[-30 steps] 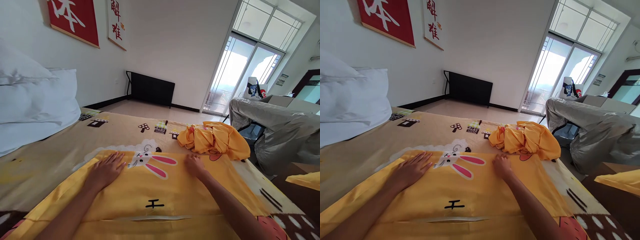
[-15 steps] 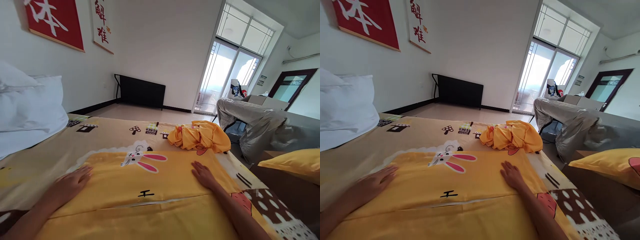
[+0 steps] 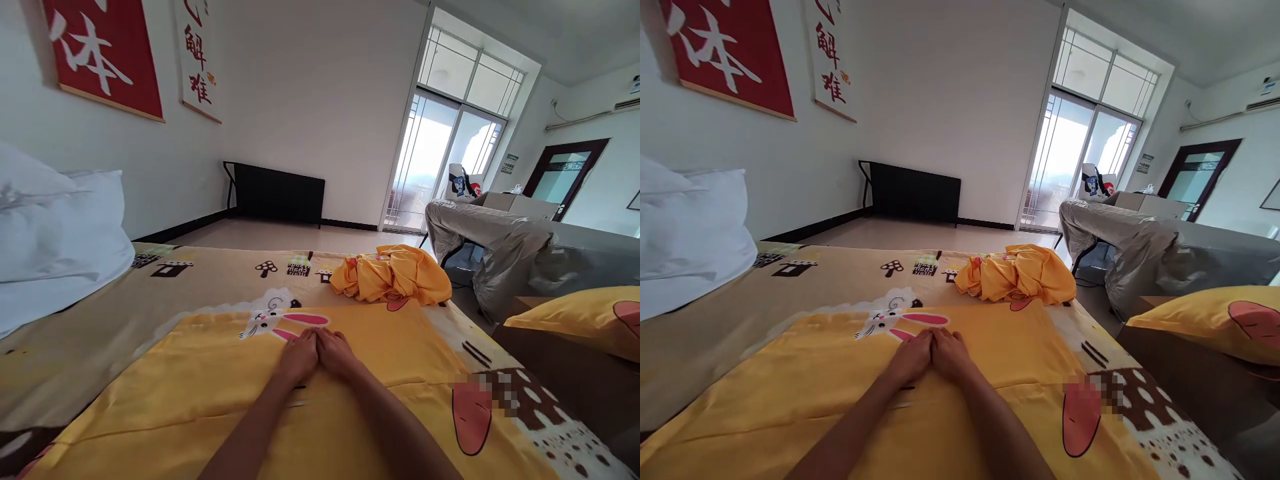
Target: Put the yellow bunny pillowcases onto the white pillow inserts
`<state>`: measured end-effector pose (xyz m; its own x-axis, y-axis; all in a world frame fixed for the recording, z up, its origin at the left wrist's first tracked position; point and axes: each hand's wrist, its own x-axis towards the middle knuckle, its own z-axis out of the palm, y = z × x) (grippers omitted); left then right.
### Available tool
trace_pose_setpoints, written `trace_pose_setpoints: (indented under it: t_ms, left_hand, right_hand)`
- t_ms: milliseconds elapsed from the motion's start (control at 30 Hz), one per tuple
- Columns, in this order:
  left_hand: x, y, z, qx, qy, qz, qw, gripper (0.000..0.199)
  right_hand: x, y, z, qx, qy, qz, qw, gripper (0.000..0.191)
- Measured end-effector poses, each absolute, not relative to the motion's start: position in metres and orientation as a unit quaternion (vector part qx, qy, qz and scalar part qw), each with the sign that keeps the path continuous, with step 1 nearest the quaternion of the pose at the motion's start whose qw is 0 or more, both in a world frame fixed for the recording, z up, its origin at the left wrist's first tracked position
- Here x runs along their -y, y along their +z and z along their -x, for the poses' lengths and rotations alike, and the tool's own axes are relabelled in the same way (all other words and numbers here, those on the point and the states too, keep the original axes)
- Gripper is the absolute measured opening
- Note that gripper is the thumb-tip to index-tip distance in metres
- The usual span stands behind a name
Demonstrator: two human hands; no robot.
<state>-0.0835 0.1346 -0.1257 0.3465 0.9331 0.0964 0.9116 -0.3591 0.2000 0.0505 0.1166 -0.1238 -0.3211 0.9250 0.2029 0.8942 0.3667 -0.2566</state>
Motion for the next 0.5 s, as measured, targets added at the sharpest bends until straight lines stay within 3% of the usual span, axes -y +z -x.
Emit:
trace_pose_setpoints:
  t_ms: [100, 267, 500]
  left_hand:
    - [-0.146, -0.136, 0.103, -0.593, 0.086, -0.799, 0.046, 0.051]
    - [-0.174, -0.138, 0.211, -0.699, 0.056, -0.712, 0.032, 0.063]
    - [-0.195, -0.155, 0.297, -0.75, 0.042, -0.66, 0.006, 0.059]
  right_hand:
    - [-0.13, -0.13, -0.064, 0.821, 0.06, 0.546, 0.156, 0.043]
    - [-0.156, -0.14, -0.181, 0.766, 0.074, 0.629, 0.113, 0.05]
    - [-0.165, -0.157, -0.295, 0.651, -0.001, 0.756, 0.073, 0.059]
